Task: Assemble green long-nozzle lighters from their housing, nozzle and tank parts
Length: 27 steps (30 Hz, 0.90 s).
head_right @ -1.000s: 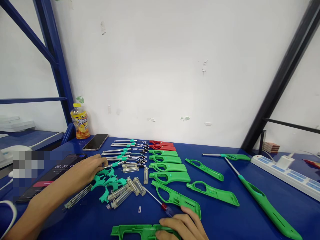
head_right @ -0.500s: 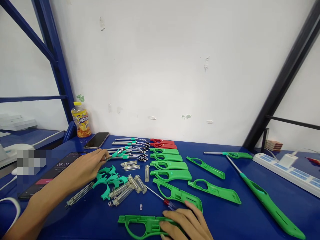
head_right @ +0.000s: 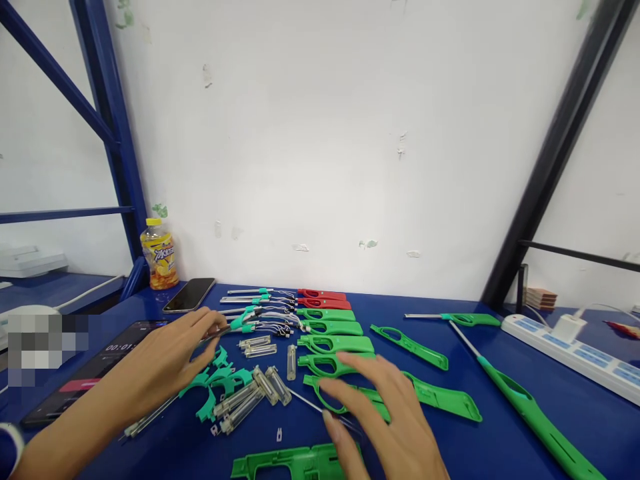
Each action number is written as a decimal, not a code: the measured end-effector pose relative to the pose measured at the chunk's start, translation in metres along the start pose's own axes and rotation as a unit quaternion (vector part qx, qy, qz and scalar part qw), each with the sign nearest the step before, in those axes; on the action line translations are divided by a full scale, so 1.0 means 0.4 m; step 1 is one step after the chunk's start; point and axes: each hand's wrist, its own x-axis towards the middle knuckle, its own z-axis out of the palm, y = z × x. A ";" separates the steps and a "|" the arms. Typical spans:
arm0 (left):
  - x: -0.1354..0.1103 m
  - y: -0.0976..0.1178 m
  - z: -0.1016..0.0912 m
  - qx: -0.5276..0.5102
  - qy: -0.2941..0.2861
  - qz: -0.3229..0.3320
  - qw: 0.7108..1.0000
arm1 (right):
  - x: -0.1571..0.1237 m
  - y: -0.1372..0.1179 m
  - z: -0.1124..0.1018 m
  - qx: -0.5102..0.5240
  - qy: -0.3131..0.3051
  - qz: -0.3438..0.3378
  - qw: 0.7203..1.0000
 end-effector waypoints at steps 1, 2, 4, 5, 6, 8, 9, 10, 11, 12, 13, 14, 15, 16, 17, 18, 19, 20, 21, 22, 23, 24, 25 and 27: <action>-0.005 0.014 -0.008 -0.003 0.002 0.010 1.000 | 0.042 -0.002 -0.009 0.001 -0.005 0.004 1.000; -0.011 0.027 -0.015 -0.006 0.008 0.021 1.000 | 0.082 -0.006 -0.015 0.006 -0.011 0.005 1.000; -0.024 0.051 -0.028 -0.007 0.036 0.050 0.998 | 0.150 -0.018 -0.021 0.017 -0.031 0.006 0.999; -0.029 0.061 -0.033 0.001 0.064 0.064 0.996 | 0.174 -0.024 -0.020 0.027 -0.044 0.001 0.999; -0.034 0.070 -0.038 0.014 0.091 0.081 0.992 | 0.191 -0.030 -0.016 0.039 -0.052 0.002 0.998; -0.041 0.085 -0.046 0.047 0.141 0.119 0.982 | 0.203 -0.038 -0.003 0.070 -0.052 0.012 0.996; -0.045 0.091 -0.049 0.063 0.156 0.140 0.976 | 0.201 -0.039 0.004 0.084 -0.047 0.018 0.995; -0.048 0.096 -0.051 0.076 0.169 0.161 0.969 | 0.196 -0.039 0.011 0.096 -0.045 0.023 0.994; -0.050 0.101 -0.053 0.088 0.179 0.177 0.964 | 0.190 -0.036 0.016 0.105 -0.047 0.025 0.993; -0.053 0.106 -0.055 0.097 0.184 0.190 0.960 | 0.184 -0.033 0.020 0.112 -0.052 0.024 0.992; -0.055 0.109 -0.056 0.106 0.188 0.200 0.956 | 0.178 -0.028 0.023 0.118 -0.061 0.021 0.991; -0.056 0.113 -0.058 0.113 0.191 0.208 0.953 | 0.174 -0.023 0.024 0.124 -0.070 0.018 0.990; -0.056 0.116 -0.060 0.119 0.195 0.215 0.949 | 0.171 -0.019 0.024 0.131 -0.077 0.016 0.988; -0.056 0.119 -0.062 0.122 0.201 0.221 0.947 | 0.169 -0.014 0.024 0.138 -0.080 0.017 0.987; -0.054 0.122 -0.063 0.120 0.209 0.224 0.944 | 0.168 -0.011 0.024 0.144 -0.079 0.017 0.986; -0.051 0.124 -0.064 0.115 0.221 0.225 0.942 | 0.167 -0.009 0.025 0.149 -0.078 0.019 0.986; -0.049 0.126 -0.064 0.106 0.233 0.223 0.941 | 0.167 -0.007 0.026 0.153 -0.075 0.020 0.985; -0.046 0.126 -0.062 0.097 0.242 0.221 0.940 | 0.167 -0.006 0.028 0.158 -0.073 0.022 0.985; -0.045 0.124 -0.057 0.087 0.252 0.219 0.939 | 0.167 -0.006 0.030 0.163 -0.068 0.023 0.984; -0.045 0.122 -0.051 0.079 0.261 0.218 0.937 | 0.169 -0.006 0.032 0.170 -0.060 0.022 0.983; -0.046 0.117 -0.042 0.074 0.268 0.216 0.936 | 0.171 -0.006 0.033 0.178 -0.048 0.023 0.983; -0.048 0.111 -0.032 0.069 0.278 0.215 0.934 | 0.174 -0.007 0.034 0.188 -0.034 0.023 0.981; -0.052 0.104 -0.022 0.064 0.281 0.215 0.933 | 0.178 -0.007 0.034 0.198 -0.025 0.022 0.980; -0.058 0.088 -0.003 0.049 0.277 0.223 0.933 | 0.187 -0.008 0.031 0.216 -0.022 0.021 0.976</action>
